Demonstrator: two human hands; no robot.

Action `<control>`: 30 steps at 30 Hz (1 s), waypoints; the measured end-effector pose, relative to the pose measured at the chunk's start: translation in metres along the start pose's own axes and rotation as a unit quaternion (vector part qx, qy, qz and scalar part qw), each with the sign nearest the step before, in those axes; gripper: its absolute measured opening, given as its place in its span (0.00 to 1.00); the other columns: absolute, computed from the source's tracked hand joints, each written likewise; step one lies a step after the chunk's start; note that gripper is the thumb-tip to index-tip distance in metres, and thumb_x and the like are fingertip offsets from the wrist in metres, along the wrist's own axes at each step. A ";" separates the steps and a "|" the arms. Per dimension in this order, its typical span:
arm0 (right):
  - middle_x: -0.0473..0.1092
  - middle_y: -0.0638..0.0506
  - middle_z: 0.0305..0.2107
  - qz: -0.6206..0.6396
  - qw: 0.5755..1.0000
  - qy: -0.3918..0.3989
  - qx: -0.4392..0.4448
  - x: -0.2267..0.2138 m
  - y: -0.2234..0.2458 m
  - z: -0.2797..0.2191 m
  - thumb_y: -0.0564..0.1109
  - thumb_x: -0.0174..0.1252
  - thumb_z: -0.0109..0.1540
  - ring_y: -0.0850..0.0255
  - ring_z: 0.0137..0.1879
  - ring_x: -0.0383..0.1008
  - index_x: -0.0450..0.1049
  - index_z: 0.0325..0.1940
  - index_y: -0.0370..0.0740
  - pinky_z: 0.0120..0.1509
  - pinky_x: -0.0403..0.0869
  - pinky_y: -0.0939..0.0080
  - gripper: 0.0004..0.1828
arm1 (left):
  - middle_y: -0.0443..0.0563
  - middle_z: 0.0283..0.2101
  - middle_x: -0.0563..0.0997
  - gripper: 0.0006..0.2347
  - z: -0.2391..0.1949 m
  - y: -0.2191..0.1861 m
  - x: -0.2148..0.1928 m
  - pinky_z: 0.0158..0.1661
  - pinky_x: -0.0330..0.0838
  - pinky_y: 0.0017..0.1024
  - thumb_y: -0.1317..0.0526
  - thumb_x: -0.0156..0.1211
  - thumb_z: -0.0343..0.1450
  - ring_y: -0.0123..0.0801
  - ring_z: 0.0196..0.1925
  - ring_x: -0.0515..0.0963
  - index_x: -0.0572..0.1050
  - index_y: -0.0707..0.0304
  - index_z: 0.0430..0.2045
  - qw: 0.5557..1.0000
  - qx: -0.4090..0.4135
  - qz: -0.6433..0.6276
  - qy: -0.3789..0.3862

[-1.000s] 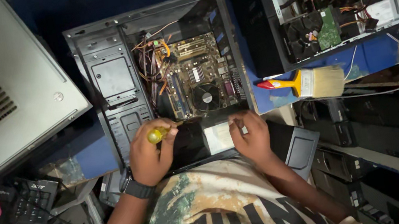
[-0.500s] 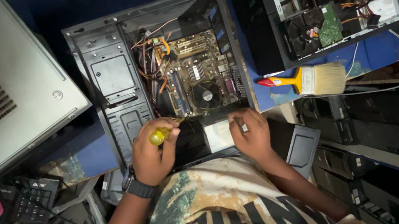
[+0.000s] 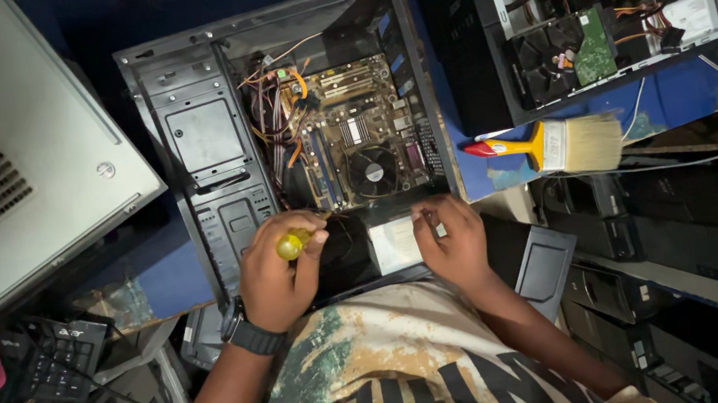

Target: The person uses a yellow screwdriver to loosen and remove screws from the side of an open desktop computer tower. They then reach inside to disconnect cables and remove a component from the motherboard area.

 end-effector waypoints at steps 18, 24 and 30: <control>0.73 0.45 0.31 0.003 1.000 0.001 -0.015 -0.001 0.002 0.002 0.34 0.59 0.59 0.52 0.33 0.72 0.75 0.39 0.34 0.40 0.72 0.55 0.04 | 0.53 0.40 0.84 0.04 -0.001 0.001 0.004 0.46 0.79 0.36 0.65 0.62 0.73 0.44 0.45 0.86 0.75 0.61 0.38 0.998 0.029 0.004 0.061; 0.73 0.46 0.32 -0.010 1.000 0.005 -0.008 0.000 0.003 0.002 0.34 0.60 0.60 0.54 0.33 0.72 0.74 0.38 0.35 0.39 0.71 0.56 0.03 | 0.54 0.44 0.82 0.11 0.001 -0.004 0.010 0.47 0.78 0.39 0.68 0.59 0.69 0.47 0.49 0.82 0.75 0.59 0.44 0.971 0.085 0.056 0.217; 0.74 0.46 0.32 -0.008 1.000 0.003 -0.013 0.000 0.002 0.002 0.35 0.60 0.60 0.54 0.33 0.73 0.74 0.39 0.36 0.39 0.71 0.56 0.04 | 0.57 0.46 0.80 0.15 0.005 -0.010 0.012 0.49 0.75 0.42 0.69 0.58 0.66 0.51 0.52 0.79 0.73 0.61 0.48 0.957 0.100 0.049 0.268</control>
Point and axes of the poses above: each hand's wrist, its own z-axis towards the middle knuckle, its own x-axis out of the palm, y = z × x, the point moved 3 cm from there along z, towards the middle knuckle
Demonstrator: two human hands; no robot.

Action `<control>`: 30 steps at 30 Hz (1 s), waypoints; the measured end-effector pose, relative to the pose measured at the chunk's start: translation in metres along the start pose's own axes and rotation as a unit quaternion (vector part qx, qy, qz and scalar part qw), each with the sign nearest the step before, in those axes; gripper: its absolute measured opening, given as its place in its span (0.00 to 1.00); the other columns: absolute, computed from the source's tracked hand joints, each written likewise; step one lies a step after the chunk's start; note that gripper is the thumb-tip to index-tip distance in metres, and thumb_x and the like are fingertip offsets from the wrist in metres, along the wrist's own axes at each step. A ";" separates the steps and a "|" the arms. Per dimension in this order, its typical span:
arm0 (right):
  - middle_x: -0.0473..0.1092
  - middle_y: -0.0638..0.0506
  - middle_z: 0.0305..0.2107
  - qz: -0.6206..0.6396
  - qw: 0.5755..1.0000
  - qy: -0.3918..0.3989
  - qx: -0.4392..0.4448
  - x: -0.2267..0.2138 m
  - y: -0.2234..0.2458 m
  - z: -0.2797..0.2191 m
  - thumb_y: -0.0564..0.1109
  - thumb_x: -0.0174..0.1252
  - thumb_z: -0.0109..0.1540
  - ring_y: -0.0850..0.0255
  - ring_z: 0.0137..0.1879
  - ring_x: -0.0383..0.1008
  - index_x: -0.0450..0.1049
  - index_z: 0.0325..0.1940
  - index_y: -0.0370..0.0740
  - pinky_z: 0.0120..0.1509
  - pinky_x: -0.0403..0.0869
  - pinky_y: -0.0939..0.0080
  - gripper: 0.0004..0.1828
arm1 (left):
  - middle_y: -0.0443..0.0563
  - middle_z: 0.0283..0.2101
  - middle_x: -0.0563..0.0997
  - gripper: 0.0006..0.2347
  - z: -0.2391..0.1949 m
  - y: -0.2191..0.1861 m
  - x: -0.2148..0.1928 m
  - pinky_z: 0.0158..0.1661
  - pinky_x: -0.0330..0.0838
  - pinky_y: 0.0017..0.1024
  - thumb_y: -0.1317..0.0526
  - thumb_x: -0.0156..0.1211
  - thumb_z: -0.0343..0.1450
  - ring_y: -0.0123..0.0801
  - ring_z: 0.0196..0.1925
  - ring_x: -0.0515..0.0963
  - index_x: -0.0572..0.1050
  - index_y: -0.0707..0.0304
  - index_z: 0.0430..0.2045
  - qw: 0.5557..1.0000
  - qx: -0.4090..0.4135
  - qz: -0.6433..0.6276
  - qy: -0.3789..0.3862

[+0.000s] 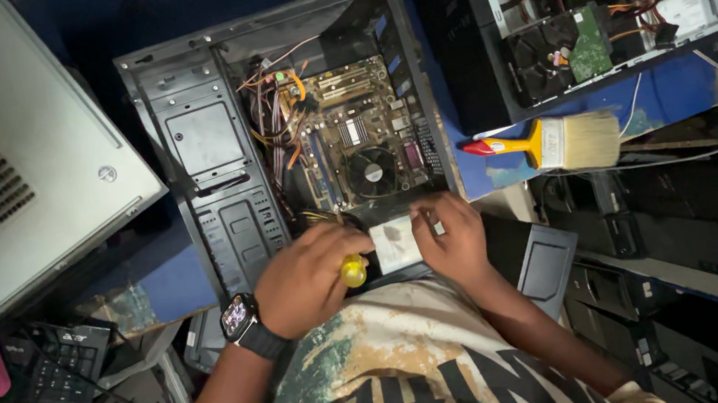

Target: The person uses a yellow screwdriver to loosen and remove screws from the side of an open desktop computer tower. They then reach inside to disconnect cables and remove a component from the motherboard area.

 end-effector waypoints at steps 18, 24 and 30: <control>0.74 0.46 0.31 -0.009 1.000 0.011 0.005 0.003 -0.010 -0.004 0.36 0.62 0.58 0.52 0.35 0.74 0.76 0.39 0.37 0.41 0.72 0.54 0.06 | 0.54 0.28 0.82 0.11 0.020 0.007 0.020 0.33 0.75 0.42 0.54 0.68 0.70 0.49 0.31 0.82 0.78 0.62 0.26 0.988 -0.075 0.077 -0.112; 0.74 0.48 0.43 0.191 0.976 0.099 0.032 -0.023 0.033 0.032 0.41 0.63 0.62 0.57 0.42 0.76 0.75 0.51 0.36 0.49 0.73 0.58 0.15 | 0.53 0.29 0.83 0.11 0.029 0.012 0.022 0.32 0.76 0.42 0.52 0.67 0.69 0.47 0.31 0.83 0.79 0.58 0.25 0.987 -0.089 0.084 -0.108; 0.75 0.48 0.56 0.095 0.930 0.292 -0.201 -0.052 0.101 0.073 0.40 0.61 0.63 0.51 0.58 0.79 0.76 0.58 0.45 0.61 0.78 0.55 0.18 | 0.54 0.34 0.84 0.10 0.031 0.016 0.028 0.36 0.77 0.44 0.57 0.65 0.64 0.49 0.35 0.83 0.82 0.56 0.35 0.984 -0.040 0.118 -0.131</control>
Point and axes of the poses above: each hand's wrist, its own z-axis towards the middle knuckle, its own x-axis out of the palm, y = z × x, the point moved 3 cm from there along z, towards the middle knuckle
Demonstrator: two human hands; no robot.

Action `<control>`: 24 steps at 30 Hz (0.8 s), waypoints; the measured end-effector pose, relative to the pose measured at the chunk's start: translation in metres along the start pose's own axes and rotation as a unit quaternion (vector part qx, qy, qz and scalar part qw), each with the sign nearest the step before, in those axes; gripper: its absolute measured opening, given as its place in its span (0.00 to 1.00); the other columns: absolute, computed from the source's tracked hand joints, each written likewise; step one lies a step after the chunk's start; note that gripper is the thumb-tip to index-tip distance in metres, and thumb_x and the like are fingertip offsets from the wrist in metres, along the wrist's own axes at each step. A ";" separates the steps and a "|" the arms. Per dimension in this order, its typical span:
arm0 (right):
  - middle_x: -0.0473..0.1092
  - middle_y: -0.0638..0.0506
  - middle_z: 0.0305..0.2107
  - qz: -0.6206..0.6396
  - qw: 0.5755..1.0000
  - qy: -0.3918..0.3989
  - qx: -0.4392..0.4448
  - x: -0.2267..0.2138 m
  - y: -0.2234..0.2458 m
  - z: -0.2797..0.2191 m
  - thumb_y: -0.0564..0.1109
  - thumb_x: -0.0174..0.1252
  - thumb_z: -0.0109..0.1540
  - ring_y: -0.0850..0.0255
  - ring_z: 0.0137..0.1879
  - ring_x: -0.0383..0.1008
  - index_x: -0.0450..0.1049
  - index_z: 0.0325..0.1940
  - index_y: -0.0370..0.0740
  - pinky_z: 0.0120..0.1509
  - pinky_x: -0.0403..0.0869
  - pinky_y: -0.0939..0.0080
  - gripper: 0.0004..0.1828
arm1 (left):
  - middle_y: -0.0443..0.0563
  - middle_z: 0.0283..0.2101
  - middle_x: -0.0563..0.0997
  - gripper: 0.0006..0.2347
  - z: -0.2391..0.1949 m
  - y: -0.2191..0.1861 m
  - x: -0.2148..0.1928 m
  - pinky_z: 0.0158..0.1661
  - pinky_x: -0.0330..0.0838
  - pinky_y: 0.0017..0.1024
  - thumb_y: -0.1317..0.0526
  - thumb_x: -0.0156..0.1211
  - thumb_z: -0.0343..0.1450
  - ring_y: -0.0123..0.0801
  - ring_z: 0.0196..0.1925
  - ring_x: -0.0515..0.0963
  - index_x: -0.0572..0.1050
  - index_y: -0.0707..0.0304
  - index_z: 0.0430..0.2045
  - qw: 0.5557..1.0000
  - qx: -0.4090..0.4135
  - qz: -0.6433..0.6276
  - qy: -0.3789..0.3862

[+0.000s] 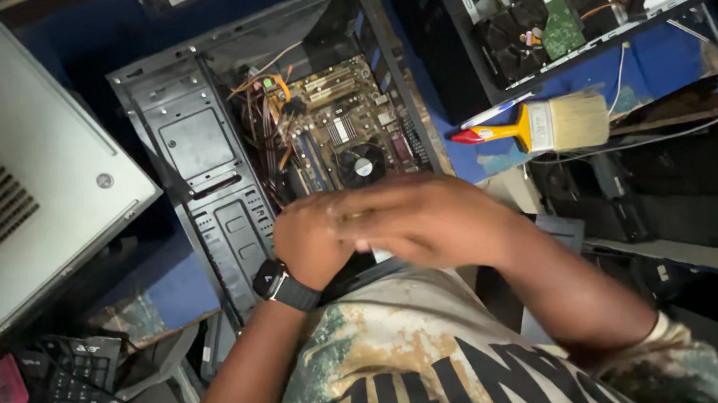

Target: The person uses a yellow screwdriver to loosen and remove screws from the side of an open desktop computer tower. They then reach inside to disconnect cables and remove a component from the motherboard area.

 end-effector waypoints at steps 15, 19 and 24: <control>0.78 0.48 0.49 -0.032 0.995 -0.088 -0.020 0.015 0.005 0.028 0.42 0.67 0.63 0.50 0.48 0.82 0.78 0.53 0.43 0.49 0.80 0.57 0.15 | 0.63 0.46 0.82 0.12 -0.017 -0.008 -0.015 0.41 0.76 0.44 0.64 0.62 0.66 0.58 0.44 0.81 0.77 0.67 0.42 0.993 -0.094 -0.054 -0.053; 0.79 0.50 0.44 -0.031 0.994 -0.085 -0.063 0.011 0.000 0.034 0.45 0.69 0.59 0.52 0.43 0.81 0.81 0.46 0.45 0.49 0.75 0.55 0.12 | 0.63 0.43 0.81 0.09 -0.031 -0.011 -0.013 0.40 0.77 0.43 0.65 0.63 0.68 0.58 0.42 0.82 0.77 0.65 0.40 0.985 -0.073 -0.077 -0.135; 0.74 0.53 0.29 0.105 0.979 0.093 -0.145 0.009 -0.017 0.070 0.48 0.72 0.57 0.53 0.38 0.76 0.77 0.32 0.44 0.47 0.73 0.56 0.10 | 0.60 0.31 0.82 0.08 -0.042 0.011 0.016 0.33 0.76 0.44 0.62 0.66 0.63 0.56 0.35 0.83 0.79 0.62 0.34 0.988 -0.140 -0.043 -0.046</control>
Point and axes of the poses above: each hand's wrist, its own z-axis towards the middle knuckle, its own x-axis out of the palm, y = z × x, the point moved 3 cm from there along z, towards the middle knuckle
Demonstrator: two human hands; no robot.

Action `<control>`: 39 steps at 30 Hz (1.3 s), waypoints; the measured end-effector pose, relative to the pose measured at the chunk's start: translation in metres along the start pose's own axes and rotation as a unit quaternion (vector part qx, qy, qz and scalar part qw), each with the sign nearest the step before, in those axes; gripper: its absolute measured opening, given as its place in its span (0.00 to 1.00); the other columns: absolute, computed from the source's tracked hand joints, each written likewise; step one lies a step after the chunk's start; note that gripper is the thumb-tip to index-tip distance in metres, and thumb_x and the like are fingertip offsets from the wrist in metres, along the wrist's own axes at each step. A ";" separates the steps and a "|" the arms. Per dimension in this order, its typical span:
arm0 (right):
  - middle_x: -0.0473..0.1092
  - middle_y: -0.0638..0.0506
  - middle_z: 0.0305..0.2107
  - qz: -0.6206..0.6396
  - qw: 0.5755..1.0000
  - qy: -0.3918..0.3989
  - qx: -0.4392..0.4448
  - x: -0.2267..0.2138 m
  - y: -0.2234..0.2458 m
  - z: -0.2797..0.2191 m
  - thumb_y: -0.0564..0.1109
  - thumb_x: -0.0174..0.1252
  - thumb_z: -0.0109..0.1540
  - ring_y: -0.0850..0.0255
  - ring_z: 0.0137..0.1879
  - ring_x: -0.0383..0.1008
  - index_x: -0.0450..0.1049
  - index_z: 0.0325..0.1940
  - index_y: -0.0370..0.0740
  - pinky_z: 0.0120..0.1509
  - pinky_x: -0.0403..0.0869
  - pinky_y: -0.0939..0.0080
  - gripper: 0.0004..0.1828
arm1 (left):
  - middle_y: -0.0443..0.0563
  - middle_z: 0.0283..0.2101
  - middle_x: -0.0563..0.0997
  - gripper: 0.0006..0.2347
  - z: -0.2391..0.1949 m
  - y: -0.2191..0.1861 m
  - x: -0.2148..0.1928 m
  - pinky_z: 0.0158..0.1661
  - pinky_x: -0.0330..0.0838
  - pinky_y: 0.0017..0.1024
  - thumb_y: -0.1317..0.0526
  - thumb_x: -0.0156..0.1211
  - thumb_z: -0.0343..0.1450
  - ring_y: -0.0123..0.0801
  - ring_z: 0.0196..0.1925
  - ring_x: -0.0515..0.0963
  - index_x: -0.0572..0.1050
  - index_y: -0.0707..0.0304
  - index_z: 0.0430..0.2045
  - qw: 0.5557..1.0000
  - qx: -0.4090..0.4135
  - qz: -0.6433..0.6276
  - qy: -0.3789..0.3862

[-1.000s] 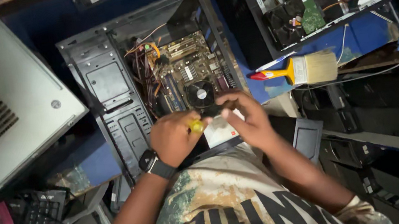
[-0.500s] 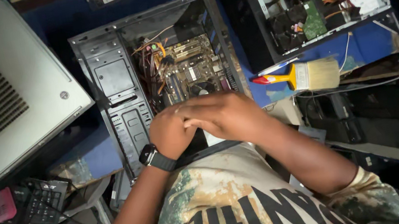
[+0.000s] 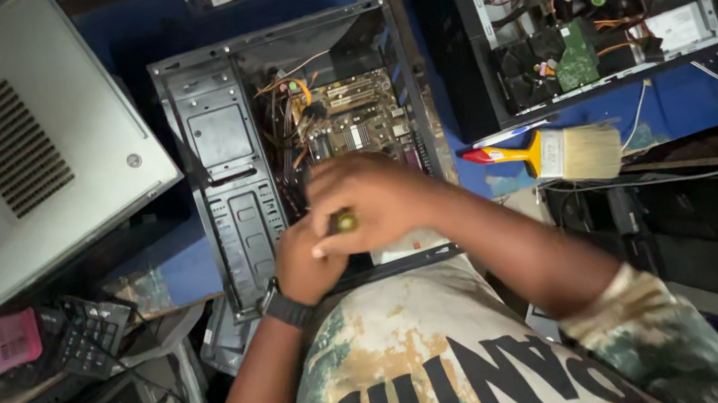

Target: The person uses a yellow screwdriver to loosen and remove screws from the side of an open desktop computer tower. They then reach inside to disconnect cables and remove a component from the motherboard area.

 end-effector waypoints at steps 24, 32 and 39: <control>0.60 0.53 0.15 0.059 0.919 -0.365 0.137 0.056 -0.009 -0.002 0.44 0.62 0.68 0.72 0.23 0.55 0.63 0.20 0.35 0.27 0.60 0.64 0.25 | 0.61 0.39 0.81 0.09 0.028 0.004 -0.003 0.45 0.76 0.37 0.68 0.63 0.67 0.46 0.45 0.82 0.73 0.70 0.38 0.978 -0.004 -0.175 0.112; 0.69 0.55 0.18 0.221 0.960 -0.128 0.116 0.044 -0.036 -0.018 0.47 0.61 0.68 0.73 0.26 0.66 0.71 0.24 0.37 0.29 0.65 0.65 0.19 | 0.62 0.31 0.82 0.07 0.009 0.025 0.024 0.35 0.76 0.40 0.67 0.60 0.66 0.49 0.35 0.84 0.75 0.68 0.35 0.997 -0.021 -0.062 0.033; 0.67 0.53 0.31 0.169 0.920 -0.334 0.120 0.075 0.001 -0.047 0.41 0.58 0.68 0.69 0.36 0.66 0.69 0.33 0.35 0.41 0.66 0.67 0.11 | 0.63 0.28 0.81 0.09 -0.008 0.004 0.029 0.30 0.74 0.45 0.60 0.64 0.63 0.59 0.30 0.81 0.76 0.66 0.30 0.997 -0.011 -0.069 -0.045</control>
Point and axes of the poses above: each hand's wrist, its own z-axis towards the middle knuckle, its own x-axis out of the palm, y = z × x, the point moved 3 cm from there along z, towards the middle knuckle
